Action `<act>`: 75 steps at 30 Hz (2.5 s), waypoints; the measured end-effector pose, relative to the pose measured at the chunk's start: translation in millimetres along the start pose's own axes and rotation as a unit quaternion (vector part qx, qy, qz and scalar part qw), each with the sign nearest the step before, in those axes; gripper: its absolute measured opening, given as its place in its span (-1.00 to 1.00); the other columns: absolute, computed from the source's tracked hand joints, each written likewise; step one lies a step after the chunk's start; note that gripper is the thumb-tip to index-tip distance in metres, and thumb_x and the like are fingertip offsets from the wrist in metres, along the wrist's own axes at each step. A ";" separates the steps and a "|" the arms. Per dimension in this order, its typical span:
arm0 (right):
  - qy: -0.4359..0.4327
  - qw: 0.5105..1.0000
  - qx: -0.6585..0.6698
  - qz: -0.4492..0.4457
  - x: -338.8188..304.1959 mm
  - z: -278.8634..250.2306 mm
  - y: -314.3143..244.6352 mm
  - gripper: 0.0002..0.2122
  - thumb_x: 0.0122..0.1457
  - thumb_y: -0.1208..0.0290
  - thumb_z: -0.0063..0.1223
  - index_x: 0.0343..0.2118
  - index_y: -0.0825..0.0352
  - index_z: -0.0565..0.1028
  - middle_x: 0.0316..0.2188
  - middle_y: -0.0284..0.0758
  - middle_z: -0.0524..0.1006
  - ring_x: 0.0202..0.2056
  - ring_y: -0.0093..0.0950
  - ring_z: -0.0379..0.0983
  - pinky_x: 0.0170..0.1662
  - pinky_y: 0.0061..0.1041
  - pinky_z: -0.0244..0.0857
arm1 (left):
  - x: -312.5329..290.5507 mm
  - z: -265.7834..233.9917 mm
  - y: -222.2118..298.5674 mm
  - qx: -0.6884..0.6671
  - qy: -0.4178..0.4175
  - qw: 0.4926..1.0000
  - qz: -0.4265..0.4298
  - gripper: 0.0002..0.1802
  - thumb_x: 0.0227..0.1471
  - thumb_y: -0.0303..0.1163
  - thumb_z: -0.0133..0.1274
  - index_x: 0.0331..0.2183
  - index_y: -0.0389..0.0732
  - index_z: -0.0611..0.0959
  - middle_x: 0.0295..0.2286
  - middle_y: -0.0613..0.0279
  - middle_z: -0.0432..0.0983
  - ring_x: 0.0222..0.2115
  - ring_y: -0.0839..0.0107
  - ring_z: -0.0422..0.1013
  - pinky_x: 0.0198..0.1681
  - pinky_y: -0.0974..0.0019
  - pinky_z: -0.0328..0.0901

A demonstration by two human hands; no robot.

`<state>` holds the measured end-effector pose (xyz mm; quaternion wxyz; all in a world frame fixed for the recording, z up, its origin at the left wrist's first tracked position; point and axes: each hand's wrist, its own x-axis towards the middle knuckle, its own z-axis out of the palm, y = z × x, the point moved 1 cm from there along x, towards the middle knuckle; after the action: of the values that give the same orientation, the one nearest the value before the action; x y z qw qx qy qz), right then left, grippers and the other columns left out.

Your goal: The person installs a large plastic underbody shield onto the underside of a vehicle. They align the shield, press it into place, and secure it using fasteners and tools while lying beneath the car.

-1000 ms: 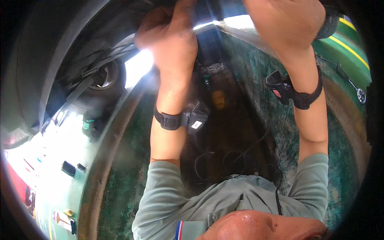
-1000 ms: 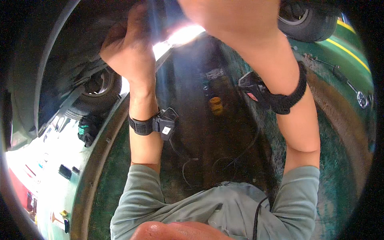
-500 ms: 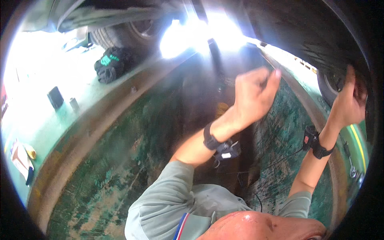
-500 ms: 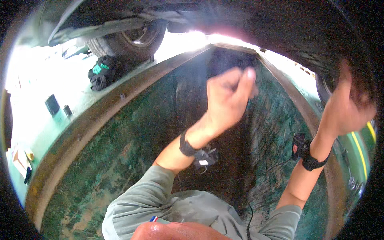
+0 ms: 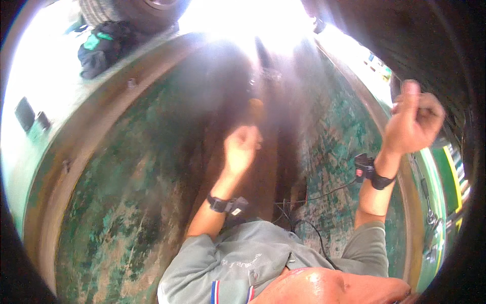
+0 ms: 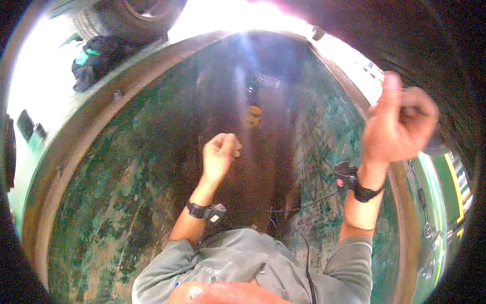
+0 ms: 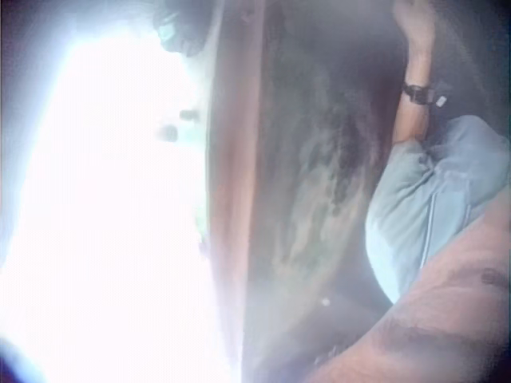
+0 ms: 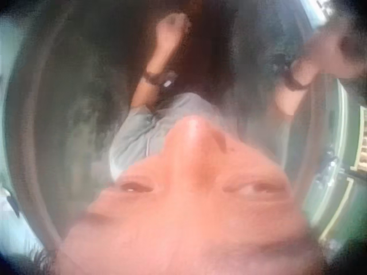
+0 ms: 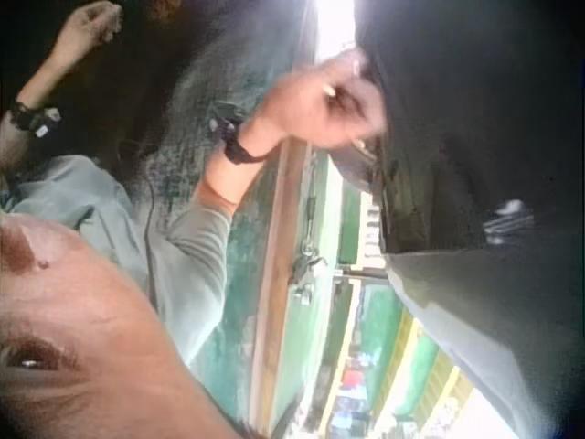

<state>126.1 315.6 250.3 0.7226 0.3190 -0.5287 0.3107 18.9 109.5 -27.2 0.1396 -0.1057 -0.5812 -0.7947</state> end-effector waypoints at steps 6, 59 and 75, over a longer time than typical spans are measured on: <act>-0.278 0.894 -0.115 0.333 -140.1 -29.3 61.1 -0.81 0.19 0.46 0.35 -0.34 0.27 0.46 -0.53 -0.57 0.45 -0.52 -0.80 0.28 -0.45 -0.70 0.21 | -26.7 -73.0 -46.1 -0.005 0.112 0.982 -0.153 -0.69 0.30 -0.22 0.03 -0.41 -0.20 0.66 -0.50 0.31 0.61 -0.56 0.55 0.45 -0.50 0.45 0.27; -0.043 0.611 -0.676 0.410 -218.7 -68.5 308.1 -0.79 0.42 0.38 0.02 -0.22 0.44 0.57 -0.46 -0.35 0.64 -0.44 -0.65 0.55 -0.35 -0.58 0.46 | 290.8 367.4 -326.5 -0.207 -0.591 0.706 -0.331 -0.80 0.26 -0.36 0.13 -0.38 -0.24 0.53 -0.51 0.45 0.30 -0.48 0.64 0.16 -0.40 0.44 0.11; -0.071 0.511 -0.856 -0.041 -91.6 114.4 306.0 -0.64 0.42 0.16 0.03 -0.37 0.40 0.56 -0.61 -0.38 0.55 -0.63 -0.68 0.40 -0.57 -0.68 0.24 | 331.6 474.4 -94.7 -0.552 -0.642 0.525 0.082 -0.80 0.10 -0.44 0.28 -0.24 -0.25 0.62 -0.39 0.17 0.57 -0.48 0.43 0.44 -0.36 0.37 0.38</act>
<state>-201.9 399.6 229.8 0.6174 -0.4116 -0.5743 -0.3458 -322.3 555.9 140.9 -0.2929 -0.6910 0.0523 -0.6588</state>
